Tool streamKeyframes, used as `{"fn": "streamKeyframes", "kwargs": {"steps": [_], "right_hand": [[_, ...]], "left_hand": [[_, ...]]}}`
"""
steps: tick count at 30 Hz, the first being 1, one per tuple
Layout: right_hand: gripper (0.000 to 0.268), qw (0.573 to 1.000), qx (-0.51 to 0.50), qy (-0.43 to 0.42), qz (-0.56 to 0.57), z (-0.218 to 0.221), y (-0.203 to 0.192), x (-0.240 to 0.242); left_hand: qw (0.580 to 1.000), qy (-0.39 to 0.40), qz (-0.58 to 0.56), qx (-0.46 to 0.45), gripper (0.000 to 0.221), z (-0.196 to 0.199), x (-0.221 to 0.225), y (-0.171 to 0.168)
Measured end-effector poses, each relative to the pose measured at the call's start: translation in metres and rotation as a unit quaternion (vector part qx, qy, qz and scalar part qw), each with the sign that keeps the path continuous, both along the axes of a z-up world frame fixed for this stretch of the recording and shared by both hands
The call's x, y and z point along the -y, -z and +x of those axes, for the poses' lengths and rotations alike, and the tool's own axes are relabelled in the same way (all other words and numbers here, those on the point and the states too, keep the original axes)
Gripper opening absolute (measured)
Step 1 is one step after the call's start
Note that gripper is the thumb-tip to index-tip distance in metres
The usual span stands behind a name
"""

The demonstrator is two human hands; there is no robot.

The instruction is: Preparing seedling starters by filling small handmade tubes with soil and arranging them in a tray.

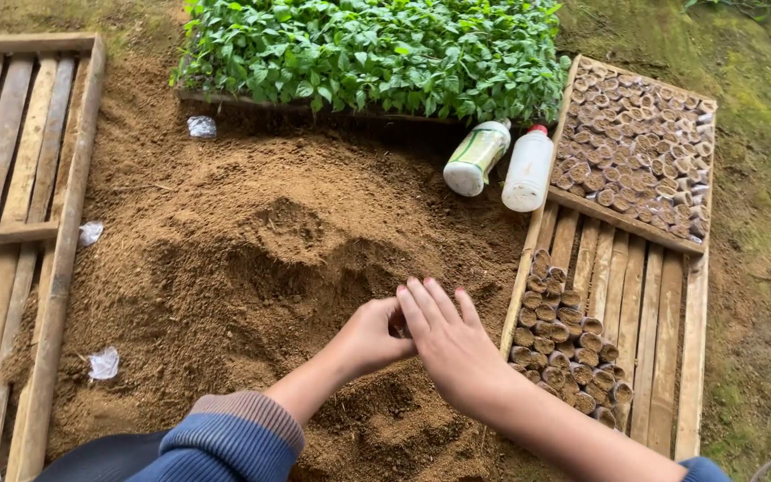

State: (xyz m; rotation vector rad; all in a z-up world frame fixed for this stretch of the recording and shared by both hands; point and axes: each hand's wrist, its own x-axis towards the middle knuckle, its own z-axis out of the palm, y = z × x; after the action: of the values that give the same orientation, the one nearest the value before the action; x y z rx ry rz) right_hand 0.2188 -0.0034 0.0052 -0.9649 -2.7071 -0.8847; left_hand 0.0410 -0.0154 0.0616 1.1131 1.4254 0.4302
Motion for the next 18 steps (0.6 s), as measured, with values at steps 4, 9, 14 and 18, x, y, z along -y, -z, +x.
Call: {"fn": "streamKeyframes", "kwargs": {"steps": [4,9,14,18], "right_hand": [[0.092,0.897,-0.054,-0.027,-0.438,0.019,-0.042,0.024],[0.042,0.86,-0.165,-0.066,-0.478,0.072,-0.041,0.045],[0.024,0.805,-0.094,0.066,-0.583,0.116,-0.016,0.046],[0.018,0.743,-0.105,0.177,-0.637,0.146,-0.041,0.03]], "left_hand": [[0.999,0.036,0.03,0.015,0.047,0.023,0.016,0.03],[0.98,0.046,-0.035,0.192,0.066,0.048,0.038,0.078],[0.985,0.058,-0.124,0.107,0.047,0.05,0.037,0.086],[0.986,0.067,-0.151,0.034,0.046,0.055,0.028,0.063]]}}
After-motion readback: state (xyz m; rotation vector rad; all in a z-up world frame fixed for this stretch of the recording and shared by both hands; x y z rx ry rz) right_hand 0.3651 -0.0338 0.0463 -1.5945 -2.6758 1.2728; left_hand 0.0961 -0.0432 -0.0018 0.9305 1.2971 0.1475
